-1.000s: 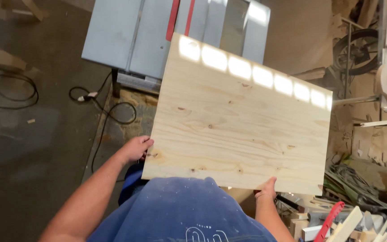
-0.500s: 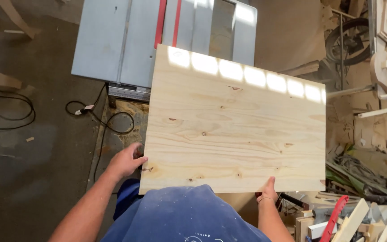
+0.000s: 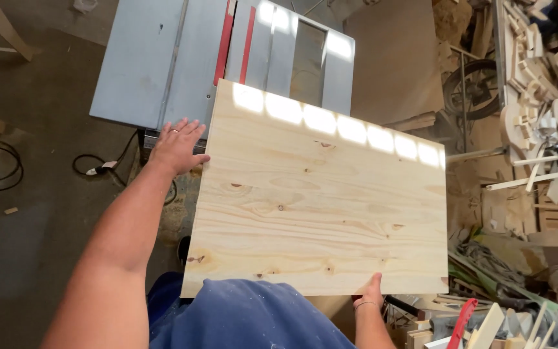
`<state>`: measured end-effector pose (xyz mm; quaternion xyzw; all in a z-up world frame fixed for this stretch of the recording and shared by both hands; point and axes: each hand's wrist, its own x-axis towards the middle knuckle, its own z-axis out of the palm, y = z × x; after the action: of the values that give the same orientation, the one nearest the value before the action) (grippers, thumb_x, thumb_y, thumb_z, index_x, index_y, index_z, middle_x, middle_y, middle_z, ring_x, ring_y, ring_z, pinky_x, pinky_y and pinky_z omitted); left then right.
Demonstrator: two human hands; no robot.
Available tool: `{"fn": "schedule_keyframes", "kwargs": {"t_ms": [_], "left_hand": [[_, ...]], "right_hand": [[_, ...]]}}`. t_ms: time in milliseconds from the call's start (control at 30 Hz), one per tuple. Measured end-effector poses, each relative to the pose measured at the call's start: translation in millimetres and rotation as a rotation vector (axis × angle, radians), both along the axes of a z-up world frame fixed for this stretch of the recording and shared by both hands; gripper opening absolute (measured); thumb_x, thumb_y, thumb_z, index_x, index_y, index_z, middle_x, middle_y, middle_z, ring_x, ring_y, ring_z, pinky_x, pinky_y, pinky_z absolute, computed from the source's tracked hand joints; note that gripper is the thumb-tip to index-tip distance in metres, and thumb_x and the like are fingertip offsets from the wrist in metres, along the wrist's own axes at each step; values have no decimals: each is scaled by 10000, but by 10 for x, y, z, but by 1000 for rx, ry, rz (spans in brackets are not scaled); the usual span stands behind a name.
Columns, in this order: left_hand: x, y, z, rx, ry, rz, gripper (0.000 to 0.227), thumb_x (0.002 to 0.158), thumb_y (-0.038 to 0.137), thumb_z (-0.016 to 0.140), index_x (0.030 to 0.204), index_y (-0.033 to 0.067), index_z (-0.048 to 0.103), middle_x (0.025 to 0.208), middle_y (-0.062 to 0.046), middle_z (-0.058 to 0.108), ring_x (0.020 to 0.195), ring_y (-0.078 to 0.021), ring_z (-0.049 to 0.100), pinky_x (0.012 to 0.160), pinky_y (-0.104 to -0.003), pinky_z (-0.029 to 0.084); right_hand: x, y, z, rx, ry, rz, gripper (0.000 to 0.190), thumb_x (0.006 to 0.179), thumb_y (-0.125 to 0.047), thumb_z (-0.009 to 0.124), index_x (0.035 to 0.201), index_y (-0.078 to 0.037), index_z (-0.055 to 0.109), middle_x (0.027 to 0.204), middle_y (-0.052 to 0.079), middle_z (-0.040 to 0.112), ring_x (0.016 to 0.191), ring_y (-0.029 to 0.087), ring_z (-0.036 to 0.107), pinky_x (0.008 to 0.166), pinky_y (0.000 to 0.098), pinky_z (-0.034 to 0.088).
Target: Using a table saw to make a rip cut on a large plywood sheet
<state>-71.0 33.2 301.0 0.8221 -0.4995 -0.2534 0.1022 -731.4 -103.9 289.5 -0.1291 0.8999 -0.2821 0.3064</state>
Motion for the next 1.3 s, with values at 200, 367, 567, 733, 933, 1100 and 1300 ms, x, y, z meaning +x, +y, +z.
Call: {"fn": "schedule_keyframes", "kwargs": {"t_ms": [200, 367, 567, 733, 933, 1100, 1300], "left_hand": [[79, -94, 129, 90, 11, -61, 937, 903, 514, 659, 1647, 259, 149, 1713, 38, 171, 1593, -204, 85, 1287, -475, 7], [70, -148, 324, 153, 0, -106, 905, 928, 487, 640, 1647, 282, 130, 1723, 60, 130, 1596, -197, 76, 1287, -477, 28], [67, -228, 514, 218, 19, -104, 890, 931, 483, 641, 1644, 324, 133, 1727, 46, 120, 1598, -186, 78, 1289, -475, 59], [88, -272, 545, 248, -23, -105, 904, 918, 532, 644, 1643, 329, 144, 1729, 35, 123, 1593, -198, 104, 1281, -494, 103], [96, -311, 667, 293, -1, -128, 919, 943, 518, 621, 1653, 323, 71, 1738, 27, 60, 1599, -207, 57, 1282, -493, 84], [178, -367, 53, 216, -154, -121, 1015, 803, 739, 666, 1647, 434, 190, 1707, 79, 275, 1580, -211, 234, 1248, -572, 250], [167, -401, 143, 216, -147, -118, 1040, 787, 737, 684, 1648, 420, 195, 1710, 60, 274, 1581, -228, 230, 1242, -598, 242]], "right_hand": [[63, -34, -91, -48, -101, -149, 804, 743, -790, 751, 1232, -159, 649, 1182, -14, 675, 999, 216, 660, 786, 342, 557], [10, -153, -252, -28, -110, -220, 825, 746, -834, 659, 1241, -174, 646, 1287, -31, 682, 1132, 229, 654, 938, 378, 532], [180, -146, -100, -116, -142, -181, 878, 862, -757, 602, 1410, -74, 537, 1473, 52, 557, 1293, 277, 578, 1050, 396, 512], [394, -155, 136, -39, -34, -170, 807, 872, -752, 578, 1300, -69, 624, 1355, 58, 640, 1178, 277, 630, 987, 371, 526], [314, -237, 24, -28, -114, -192, 899, 842, -790, 603, 1417, -103, 525, 1525, 21, 510, 1364, 262, 508, 1152, 380, 412], [323, -319, -63, -82, -117, -210, 910, 818, -776, 658, 1403, -102, 481, 1505, 38, 506, 1358, 270, 510, 1138, 391, 431], [423, -275, 10, -236, -123, -159, 1060, 888, -717, 715, 1473, 50, 276, 1548, 196, 395, 1438, 343, 423, 1195, 460, 386]]}}
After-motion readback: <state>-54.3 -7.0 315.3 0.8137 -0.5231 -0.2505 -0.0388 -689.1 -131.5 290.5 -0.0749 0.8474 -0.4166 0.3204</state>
